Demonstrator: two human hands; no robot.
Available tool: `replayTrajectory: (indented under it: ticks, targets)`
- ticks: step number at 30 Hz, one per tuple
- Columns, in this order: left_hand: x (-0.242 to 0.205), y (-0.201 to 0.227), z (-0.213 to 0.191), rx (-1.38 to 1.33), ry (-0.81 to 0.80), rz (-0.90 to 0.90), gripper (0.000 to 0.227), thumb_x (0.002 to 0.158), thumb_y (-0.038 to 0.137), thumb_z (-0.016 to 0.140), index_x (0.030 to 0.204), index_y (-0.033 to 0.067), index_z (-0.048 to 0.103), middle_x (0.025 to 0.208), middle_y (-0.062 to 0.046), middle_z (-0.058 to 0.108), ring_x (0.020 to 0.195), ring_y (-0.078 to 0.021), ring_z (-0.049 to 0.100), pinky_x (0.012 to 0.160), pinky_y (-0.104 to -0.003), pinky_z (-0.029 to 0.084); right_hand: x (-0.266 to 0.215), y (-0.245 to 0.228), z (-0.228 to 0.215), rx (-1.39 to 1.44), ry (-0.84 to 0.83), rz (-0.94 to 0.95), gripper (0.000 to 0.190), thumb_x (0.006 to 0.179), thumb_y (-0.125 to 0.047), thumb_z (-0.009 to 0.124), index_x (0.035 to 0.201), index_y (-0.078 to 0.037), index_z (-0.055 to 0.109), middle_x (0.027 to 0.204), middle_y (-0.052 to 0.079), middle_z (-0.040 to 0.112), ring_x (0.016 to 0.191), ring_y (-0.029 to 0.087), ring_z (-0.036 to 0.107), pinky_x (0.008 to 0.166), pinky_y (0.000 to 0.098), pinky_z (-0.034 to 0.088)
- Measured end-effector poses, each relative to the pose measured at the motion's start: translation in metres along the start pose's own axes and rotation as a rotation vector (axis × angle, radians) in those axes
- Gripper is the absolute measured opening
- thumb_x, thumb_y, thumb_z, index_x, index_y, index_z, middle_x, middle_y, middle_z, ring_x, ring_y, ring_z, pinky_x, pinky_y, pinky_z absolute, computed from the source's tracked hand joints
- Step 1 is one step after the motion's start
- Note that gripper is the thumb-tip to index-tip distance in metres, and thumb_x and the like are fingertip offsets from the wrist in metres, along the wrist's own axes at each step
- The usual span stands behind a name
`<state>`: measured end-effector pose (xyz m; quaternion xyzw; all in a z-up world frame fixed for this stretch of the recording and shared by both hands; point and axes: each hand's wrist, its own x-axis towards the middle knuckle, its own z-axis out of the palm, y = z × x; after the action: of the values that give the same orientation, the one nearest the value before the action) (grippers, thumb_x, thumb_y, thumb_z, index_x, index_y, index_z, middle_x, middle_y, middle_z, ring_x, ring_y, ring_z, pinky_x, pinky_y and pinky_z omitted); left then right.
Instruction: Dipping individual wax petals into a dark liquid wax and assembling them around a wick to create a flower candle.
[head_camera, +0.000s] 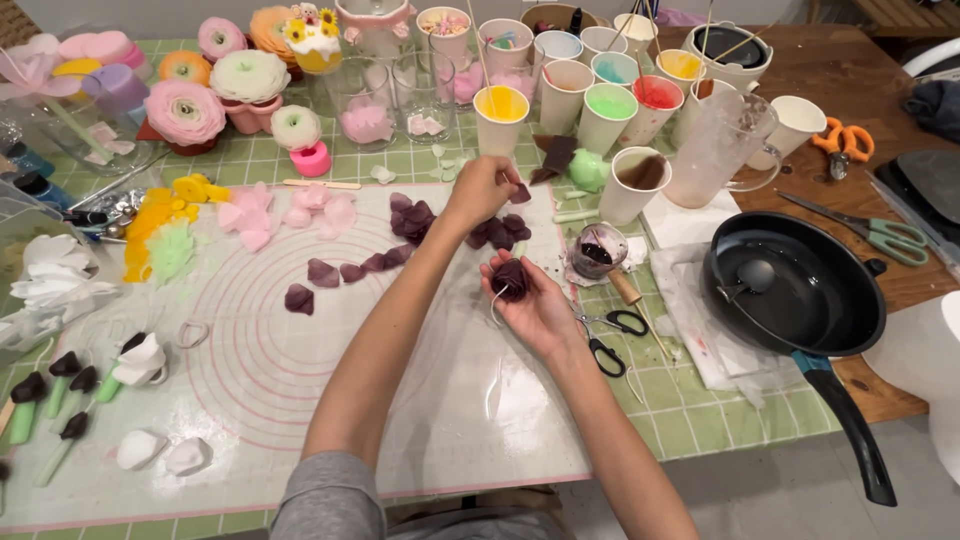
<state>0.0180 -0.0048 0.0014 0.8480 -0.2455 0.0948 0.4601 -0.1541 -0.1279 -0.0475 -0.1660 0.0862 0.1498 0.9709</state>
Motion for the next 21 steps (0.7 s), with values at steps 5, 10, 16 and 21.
replayTrajectory:
  ticks: [5, 10, 16, 21]
  targets:
    - [0.003, 0.033, 0.01, -0.167, -0.059, 0.04, 0.012, 0.08, 0.006, 0.076, 0.091, 0.0023, 0.075, 0.078, -0.012, 0.077, 0.074, -0.021, 0.077, 0.07, -0.034, 0.059, 0.0, 0.001, 0.001, 0.015, -0.026, 0.02, 0.034, 0.107, -0.024, 0.049, 0.125, 0.004, 0.056, 0.116, 0.021, 0.064, 0.114, 0.036, 0.063, 0.103, 0.0466, 0.052]
    - [0.0, 0.081, 0.037, -0.193, -0.169, 0.16, 0.012, 0.079, 0.006, 0.077, 0.09, 0.0018, 0.075, 0.079, -0.012, 0.078, 0.074, -0.0205, 0.078, 0.069, -0.033, 0.059, 0.01, 0.0, -0.02, -0.038, -0.007, -0.011, 0.032, 0.106, -0.02, 0.049, 0.123, 0.005, 0.057, 0.117, 0.02, 0.065, 0.112, 0.032, 0.063, 0.104, 0.044, 0.054]
    - [-0.005, 0.108, 0.072, 0.12, -0.253, 0.331, 0.007, 0.073, 0.008, 0.077, 0.081, 0.0068, 0.077, 0.079, -0.015, 0.076, 0.077, -0.0331, 0.074, 0.072, -0.044, 0.056, 0.018, -0.001, -0.037, -0.074, -0.016, -0.041, 0.027, 0.107, -0.02, 0.053, 0.123, 0.001, 0.059, 0.12, 0.012, 0.068, 0.11, 0.023, 0.065, 0.098, 0.0412, 0.054]
    - [-0.005, 0.093, 0.111, 0.614, -0.186, 0.627, 0.009, 0.062, 0.004, 0.073, 0.068, 0.0118, 0.074, 0.073, -0.011, 0.073, 0.08, -0.0294, 0.072, 0.083, -0.044, 0.051, -0.012, -0.002, 0.014, -0.057, 0.061, 0.003, 0.029, 0.104, -0.024, 0.054, 0.117, 0.001, 0.062, 0.114, 0.016, 0.069, 0.107, 0.028, 0.068, 0.101, 0.042, 0.056]
